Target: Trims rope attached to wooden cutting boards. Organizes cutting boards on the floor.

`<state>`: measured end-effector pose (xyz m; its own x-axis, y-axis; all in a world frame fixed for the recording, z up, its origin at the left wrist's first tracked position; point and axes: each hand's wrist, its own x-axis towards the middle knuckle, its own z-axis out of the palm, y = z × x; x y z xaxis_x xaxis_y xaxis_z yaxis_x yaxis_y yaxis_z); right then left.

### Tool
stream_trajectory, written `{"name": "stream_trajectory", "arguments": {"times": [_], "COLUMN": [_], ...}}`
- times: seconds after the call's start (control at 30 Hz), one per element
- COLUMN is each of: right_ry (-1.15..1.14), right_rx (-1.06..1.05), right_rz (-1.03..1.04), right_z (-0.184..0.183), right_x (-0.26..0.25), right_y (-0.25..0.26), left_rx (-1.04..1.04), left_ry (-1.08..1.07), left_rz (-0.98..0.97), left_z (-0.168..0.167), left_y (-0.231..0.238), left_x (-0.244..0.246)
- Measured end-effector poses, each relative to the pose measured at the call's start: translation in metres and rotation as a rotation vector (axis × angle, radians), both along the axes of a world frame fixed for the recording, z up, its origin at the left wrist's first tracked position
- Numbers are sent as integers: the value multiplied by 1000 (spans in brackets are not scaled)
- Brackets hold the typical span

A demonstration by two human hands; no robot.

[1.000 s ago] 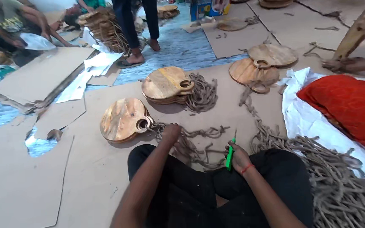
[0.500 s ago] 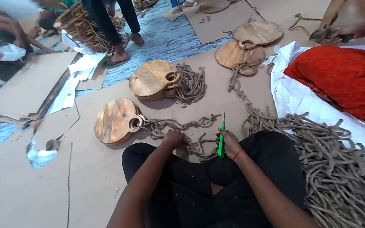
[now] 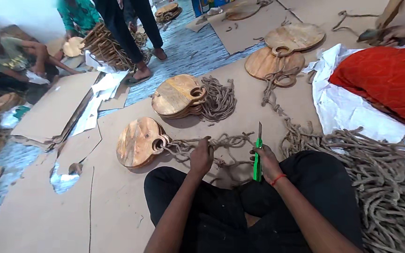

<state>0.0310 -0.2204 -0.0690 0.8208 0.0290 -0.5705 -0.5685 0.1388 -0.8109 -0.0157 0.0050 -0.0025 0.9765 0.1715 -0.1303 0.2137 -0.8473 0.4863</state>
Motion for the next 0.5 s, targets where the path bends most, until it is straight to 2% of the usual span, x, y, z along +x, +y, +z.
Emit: {"name": "stream_trajectory", "arguments": {"times": [0.1,0.23,0.3,0.4,0.5], "right_ry": [30,105,122,193,223], "right_rx": [-13,-70,-68,-44,27], "right_rz": [125,321,475,651,584], "right_z": [2,11,16,14,10], "right_x": [-11,-24,-30,-34,-24], "right_y": [0,9,14,26,34], "left_rx": [-296,-320,-312,-300,-276], "left_ry": [46,-72,-128,-117,-10], "left_rz": [205,291,269,130,-6], "left_z": [0,-12,-19,-21,-21], "left_y": [12,19,20,18,16], "left_x": [7,19,19,18,16]}}
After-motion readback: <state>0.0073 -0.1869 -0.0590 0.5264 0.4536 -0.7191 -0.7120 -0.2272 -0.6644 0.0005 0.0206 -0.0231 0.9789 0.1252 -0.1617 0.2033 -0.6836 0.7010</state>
